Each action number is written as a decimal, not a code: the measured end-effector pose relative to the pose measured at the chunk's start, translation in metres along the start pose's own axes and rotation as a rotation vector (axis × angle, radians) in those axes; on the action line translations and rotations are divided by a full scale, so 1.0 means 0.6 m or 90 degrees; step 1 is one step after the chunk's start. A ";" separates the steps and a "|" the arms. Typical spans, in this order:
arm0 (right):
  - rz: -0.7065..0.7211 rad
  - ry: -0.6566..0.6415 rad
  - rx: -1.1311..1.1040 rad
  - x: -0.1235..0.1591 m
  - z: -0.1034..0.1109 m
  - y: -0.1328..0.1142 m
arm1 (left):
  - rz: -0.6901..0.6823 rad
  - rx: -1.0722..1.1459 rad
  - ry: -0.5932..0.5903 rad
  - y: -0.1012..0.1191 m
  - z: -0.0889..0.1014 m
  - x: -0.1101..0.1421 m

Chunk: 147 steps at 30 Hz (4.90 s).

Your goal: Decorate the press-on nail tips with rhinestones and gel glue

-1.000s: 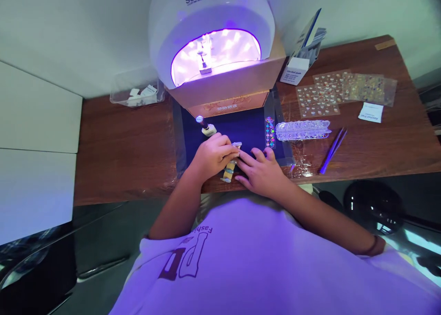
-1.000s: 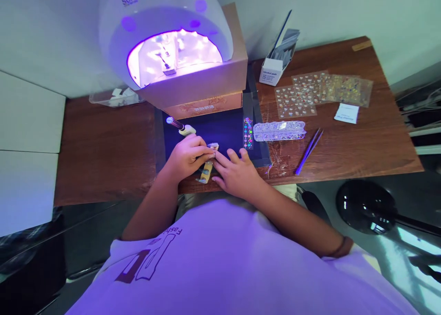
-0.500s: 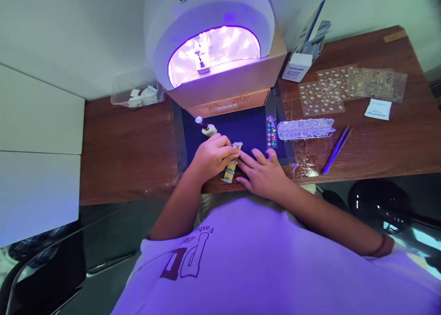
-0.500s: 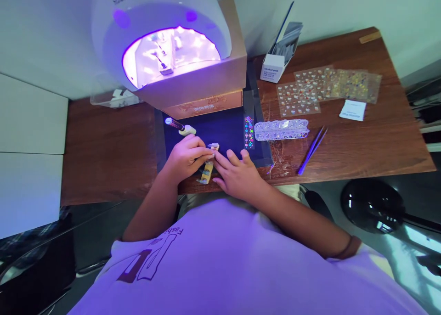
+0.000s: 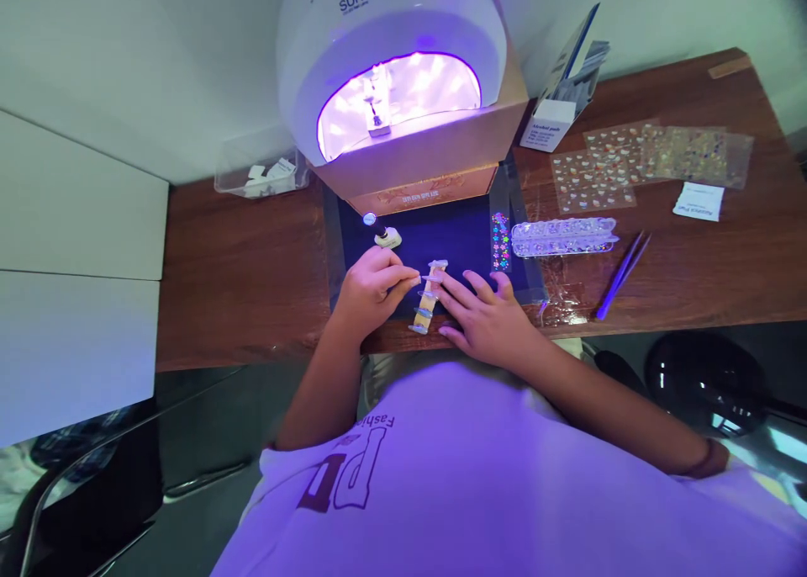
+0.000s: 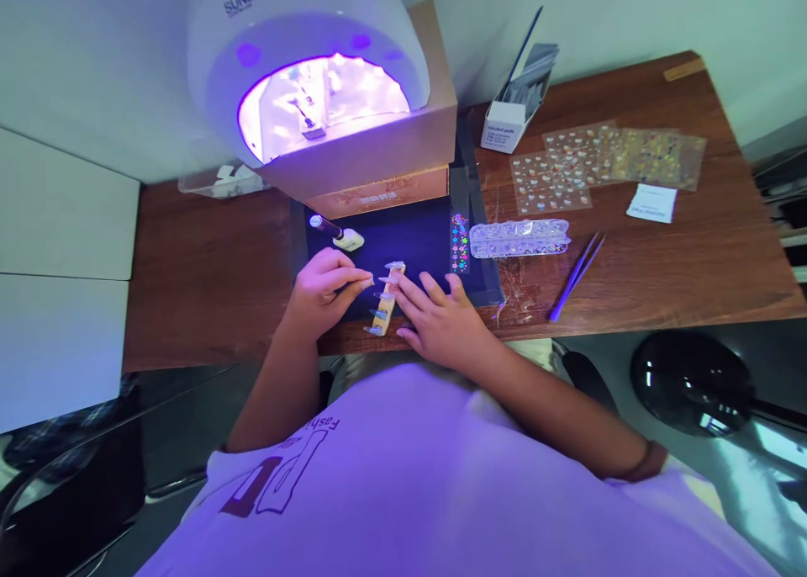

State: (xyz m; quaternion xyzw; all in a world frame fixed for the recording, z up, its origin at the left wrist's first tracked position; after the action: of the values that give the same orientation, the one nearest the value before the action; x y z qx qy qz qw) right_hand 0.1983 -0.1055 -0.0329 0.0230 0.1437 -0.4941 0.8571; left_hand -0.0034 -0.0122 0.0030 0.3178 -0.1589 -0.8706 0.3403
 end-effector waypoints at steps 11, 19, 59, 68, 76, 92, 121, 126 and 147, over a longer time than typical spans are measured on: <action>0.039 -0.010 -0.018 0.026 0.009 -0.003 | -0.050 -0.016 -0.072 0.036 -0.016 0.008; 0.050 -0.028 -0.038 0.011 -0.005 -0.012 | -0.065 -0.043 -0.102 0.032 -0.026 0.005; 0.094 0.000 -0.058 0.043 0.007 -0.018 | 0.015 0.036 -0.040 0.042 0.010 0.059; 0.101 0.001 -0.051 0.023 -0.006 -0.037 | -0.033 -0.009 -0.090 0.052 -0.009 0.049; 0.099 0.001 -0.050 0.020 -0.002 -0.036 | -0.023 -0.024 -0.097 0.035 0.005 0.051; 0.102 0.011 -0.059 0.020 -0.007 -0.034 | 0.074 0.088 -0.102 0.041 0.000 0.045; 0.155 0.061 -0.101 0.045 -0.004 -0.041 | 0.754 0.904 0.306 0.078 -0.013 0.111; 0.161 0.053 -0.093 0.037 -0.004 -0.047 | 0.681 0.735 0.314 0.075 -0.021 0.129; 0.162 0.034 -0.090 0.033 -0.006 -0.050 | 0.149 0.053 0.058 0.069 -0.021 0.124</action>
State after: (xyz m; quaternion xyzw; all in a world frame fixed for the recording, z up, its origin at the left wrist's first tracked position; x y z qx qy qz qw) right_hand 0.1808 -0.1366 -0.0387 -0.0059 0.1966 -0.3692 0.9083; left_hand -0.0166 -0.0943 -0.0189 0.3504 -0.2153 -0.8022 0.4328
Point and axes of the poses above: each hand's wrist, its own x-axis away from the middle knuckle, its own z-axis out of the back of the hand, y = z × x, the point moved 2 cm from there along -x, towards the middle knuckle, and after that the axes turned 5 degrees about y, right-handed, at the moved point
